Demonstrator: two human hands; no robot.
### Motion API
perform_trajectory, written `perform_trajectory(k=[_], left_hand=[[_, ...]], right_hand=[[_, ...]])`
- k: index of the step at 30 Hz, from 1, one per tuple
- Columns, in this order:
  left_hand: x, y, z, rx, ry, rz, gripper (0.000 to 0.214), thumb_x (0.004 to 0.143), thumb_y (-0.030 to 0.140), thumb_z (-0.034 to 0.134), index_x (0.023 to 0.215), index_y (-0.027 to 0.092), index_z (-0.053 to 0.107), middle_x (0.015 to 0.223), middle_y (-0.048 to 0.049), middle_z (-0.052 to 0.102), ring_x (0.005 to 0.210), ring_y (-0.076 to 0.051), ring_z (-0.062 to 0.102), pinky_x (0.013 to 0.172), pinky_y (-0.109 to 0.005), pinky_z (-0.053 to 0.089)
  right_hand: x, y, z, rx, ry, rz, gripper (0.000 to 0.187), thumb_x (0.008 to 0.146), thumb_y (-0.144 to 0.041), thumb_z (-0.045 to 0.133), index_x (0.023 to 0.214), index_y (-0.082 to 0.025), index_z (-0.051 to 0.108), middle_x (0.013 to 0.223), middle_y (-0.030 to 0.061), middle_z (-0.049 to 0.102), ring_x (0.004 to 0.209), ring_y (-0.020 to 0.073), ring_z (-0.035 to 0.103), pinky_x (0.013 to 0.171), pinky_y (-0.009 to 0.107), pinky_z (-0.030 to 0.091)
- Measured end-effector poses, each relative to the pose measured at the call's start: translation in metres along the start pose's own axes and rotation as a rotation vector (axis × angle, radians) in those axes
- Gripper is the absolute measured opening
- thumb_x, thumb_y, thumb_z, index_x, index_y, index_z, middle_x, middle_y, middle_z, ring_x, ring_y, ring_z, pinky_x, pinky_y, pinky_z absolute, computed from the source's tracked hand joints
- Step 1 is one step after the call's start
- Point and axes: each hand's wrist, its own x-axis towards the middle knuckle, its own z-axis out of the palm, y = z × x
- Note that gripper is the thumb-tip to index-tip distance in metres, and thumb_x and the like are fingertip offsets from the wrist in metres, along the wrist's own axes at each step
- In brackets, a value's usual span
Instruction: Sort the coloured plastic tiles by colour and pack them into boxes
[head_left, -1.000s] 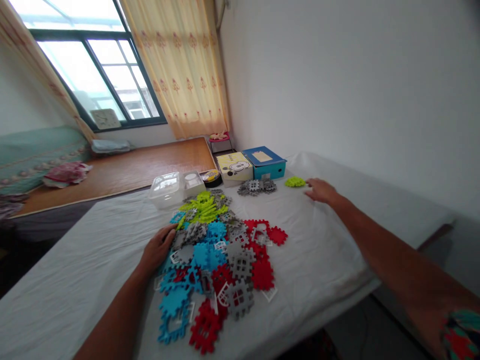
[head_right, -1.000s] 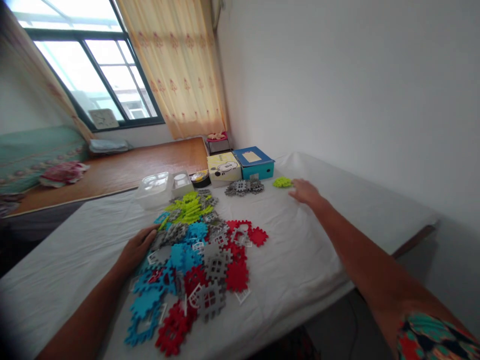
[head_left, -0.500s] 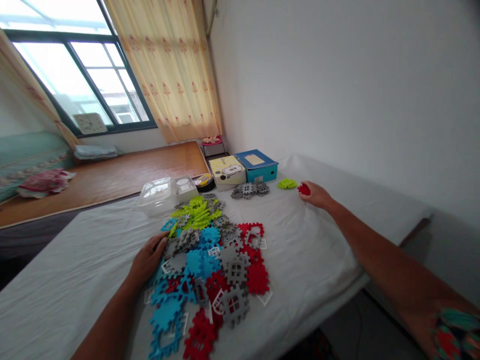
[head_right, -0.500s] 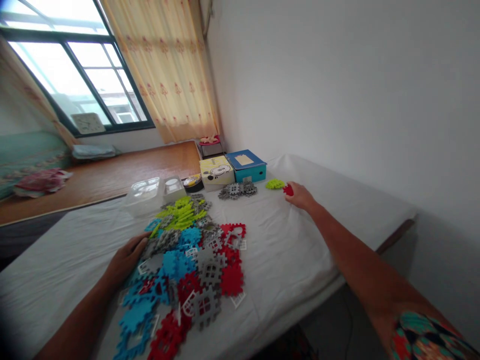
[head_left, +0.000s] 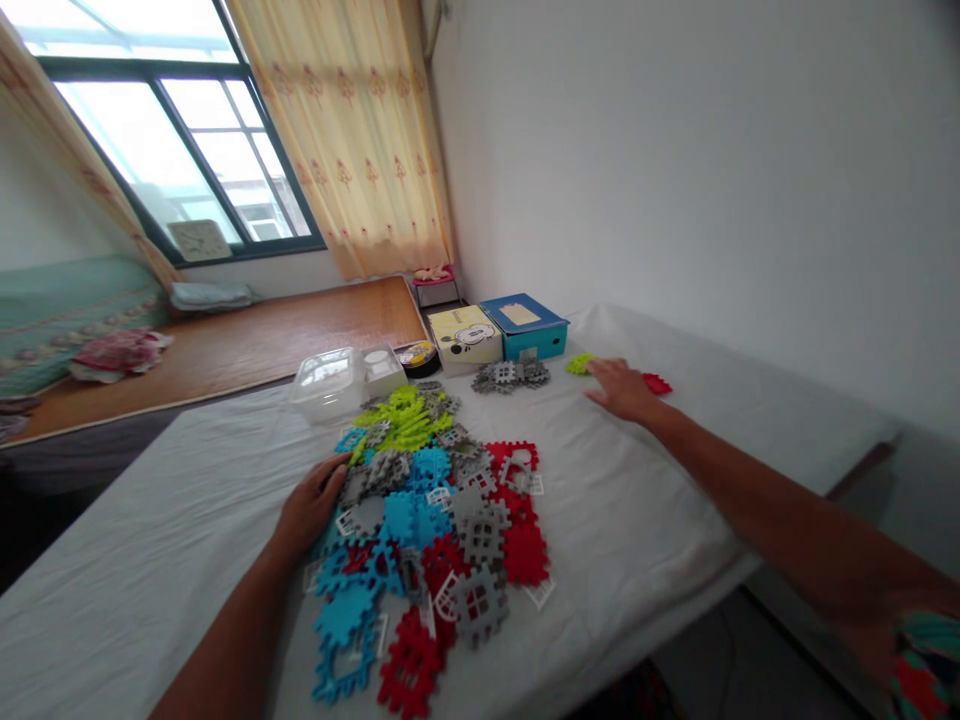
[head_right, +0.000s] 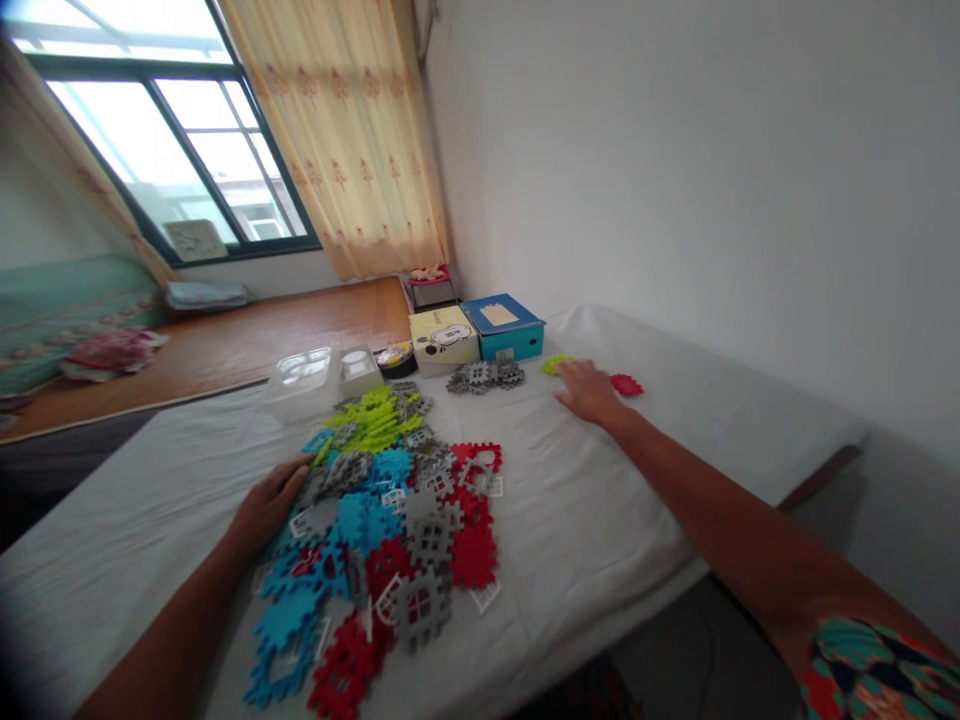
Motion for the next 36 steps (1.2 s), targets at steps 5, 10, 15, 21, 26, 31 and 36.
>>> perform_trajectory(k=[5,10,15,21,26,31,36], left_hand=[[-0.002,0.002,-0.001,-0.002,-0.011,-0.005,0.055,0.086,0.056,0.039,0.118,0.019,0.063,0.124,-0.0087,0.064,0.118,-0.025,0.056,0.107,-0.043,0.038],[-0.001,0.000,0.000,0.001,-0.002,-0.003,0.054,0.086,0.056,0.040,0.117,0.020,0.064,0.123,-0.0081,0.065,0.117,-0.025,0.058,0.106,-0.043,0.039],[0.000,-0.005,0.000,0.000,0.001,-0.004,0.055,0.084,0.058,0.041,0.117,0.021,0.064,0.122,-0.0071,0.066,0.117,-0.025,0.058,0.106,-0.042,0.041],[0.002,-0.015,0.002,0.025,0.002,-0.013,0.055,0.084,0.058,0.041,0.118,0.021,0.064,0.123,-0.0072,0.065,0.117,-0.027,0.058,0.105,-0.043,0.041],[0.002,-0.014,0.001,0.033,0.000,-0.009,0.055,0.084,0.058,0.041,0.119,0.022,0.064,0.124,-0.0070,0.065,0.117,-0.026,0.058,0.106,-0.043,0.041],[0.001,-0.006,-0.001,0.041,-0.006,-0.016,0.055,0.084,0.058,0.040,0.117,0.021,0.064,0.124,-0.0076,0.065,0.117,-0.027,0.058,0.105,-0.043,0.042],[0.000,-0.004,0.000,0.031,-0.001,-0.020,0.056,0.085,0.058,0.040,0.118,0.019,0.064,0.123,-0.0080,0.065,0.117,-0.026,0.058,0.105,-0.041,0.041]], right_hand=[[0.011,-0.091,0.027,0.180,-0.444,-0.616,0.062,0.071,-0.040,0.073,0.129,-0.023,0.058,0.123,0.0083,0.061,0.109,0.0237,0.055,0.095,0.034,0.043],[0.013,-0.091,0.043,0.256,-0.358,-0.612,0.054,0.072,-0.031,0.069,0.124,-0.019,0.060,0.115,0.0086,0.063,0.103,0.0215,0.056,0.093,0.033,0.043],[0.022,-0.044,0.038,0.090,-0.009,-0.394,0.052,0.066,-0.018,0.062,0.118,-0.017,0.064,0.121,0.0121,0.061,0.114,0.0276,0.052,0.101,0.042,0.037],[0.008,0.044,-0.008,-0.190,0.372,0.432,0.050,0.076,-0.031,0.058,0.124,-0.019,0.059,0.126,0.0178,0.053,0.118,0.0364,0.044,0.093,0.053,0.041],[-0.006,0.065,-0.017,-0.214,0.272,0.732,0.046,0.080,-0.037,0.054,0.122,-0.016,0.060,0.125,0.0232,0.052,0.122,0.0435,0.037,0.088,0.064,0.038],[0.015,-0.006,0.008,-0.032,0.387,0.094,0.042,0.087,-0.029,0.045,0.126,-0.019,0.059,0.130,0.0151,0.055,0.120,0.0318,0.044,0.099,0.052,0.038],[0.014,-0.094,0.052,0.214,-0.037,-0.514,0.044,0.085,-0.037,0.054,0.129,-0.031,0.058,0.120,0.0059,0.064,0.111,0.0257,0.053,0.095,0.041,0.042]])
